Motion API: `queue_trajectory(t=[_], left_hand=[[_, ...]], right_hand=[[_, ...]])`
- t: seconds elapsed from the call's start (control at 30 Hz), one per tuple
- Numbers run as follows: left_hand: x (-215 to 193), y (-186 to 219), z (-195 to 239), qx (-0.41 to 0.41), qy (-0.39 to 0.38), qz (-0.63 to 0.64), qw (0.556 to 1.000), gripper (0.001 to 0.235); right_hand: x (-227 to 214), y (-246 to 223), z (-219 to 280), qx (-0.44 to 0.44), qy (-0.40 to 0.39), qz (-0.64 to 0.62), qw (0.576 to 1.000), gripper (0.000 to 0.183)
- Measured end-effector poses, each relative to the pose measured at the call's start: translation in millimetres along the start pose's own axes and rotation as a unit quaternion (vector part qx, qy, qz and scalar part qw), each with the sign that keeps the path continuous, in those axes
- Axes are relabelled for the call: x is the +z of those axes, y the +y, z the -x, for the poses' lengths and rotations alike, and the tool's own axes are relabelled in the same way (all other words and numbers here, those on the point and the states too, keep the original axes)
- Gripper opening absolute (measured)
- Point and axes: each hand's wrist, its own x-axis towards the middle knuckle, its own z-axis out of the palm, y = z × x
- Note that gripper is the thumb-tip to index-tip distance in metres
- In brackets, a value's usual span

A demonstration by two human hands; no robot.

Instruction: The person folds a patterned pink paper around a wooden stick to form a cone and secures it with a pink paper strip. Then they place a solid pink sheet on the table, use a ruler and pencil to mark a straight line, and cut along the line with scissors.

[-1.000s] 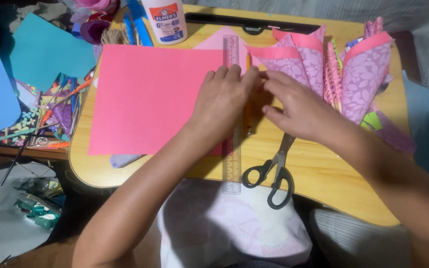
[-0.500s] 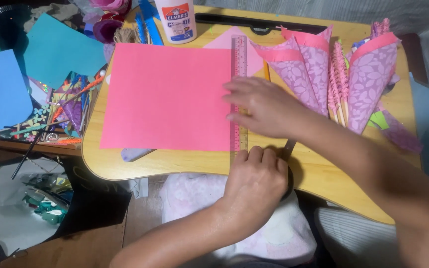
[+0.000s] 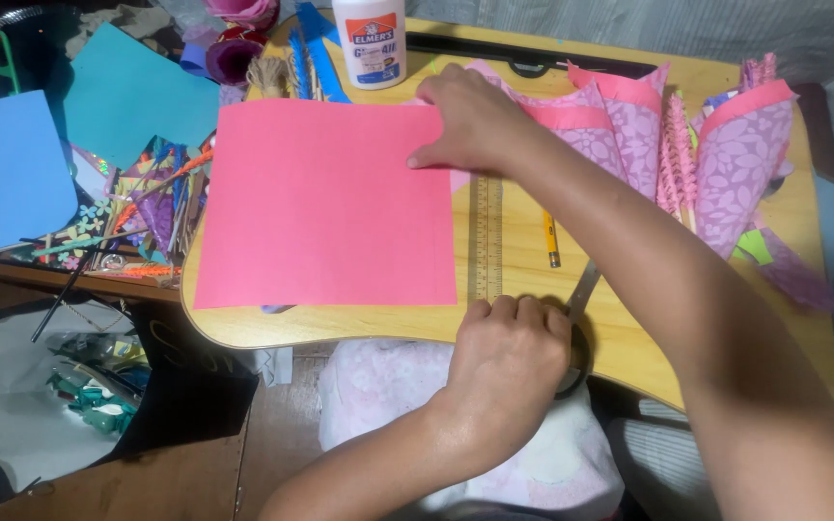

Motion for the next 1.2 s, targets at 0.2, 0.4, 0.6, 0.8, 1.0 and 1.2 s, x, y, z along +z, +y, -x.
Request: queue_trajectory(t=[0.2,0.4,0.6,0.8,1.0,1.2], left_hand=[[4,-2,-4,-0.010,-0.026,0.027,0.999,0.040],[-5,1,-9,0.001,0.023,0.071,0.997,0.018],[-16,10,0,-0.014,0.051,0.045,0.998,0.012],[-24,15,17,-0.026,0.004,-0.024,0.999,0.014],[0,22,23,-0.059,-0.008,-0.104,0.993,0.012],[-10,-1,37,-0.017,-0.080,-0.050,0.995,0.011]], right_hand=[[-8,2,-23,0.088,-0.028,-0.064,0.994,0.052],[-2,11,-10,0.070,0.057,-0.208,0.974,0.047],[16,55,-5,-0.048,0.244,-0.375,0.893,0.033],[21,74,27,-0.120,0.241,-0.419,0.867,0.049],[23,71,58,-0.139,0.211,-0.431,0.866,0.041],[15,69,83,-0.158,0.179,-0.409,0.881,0.060]])
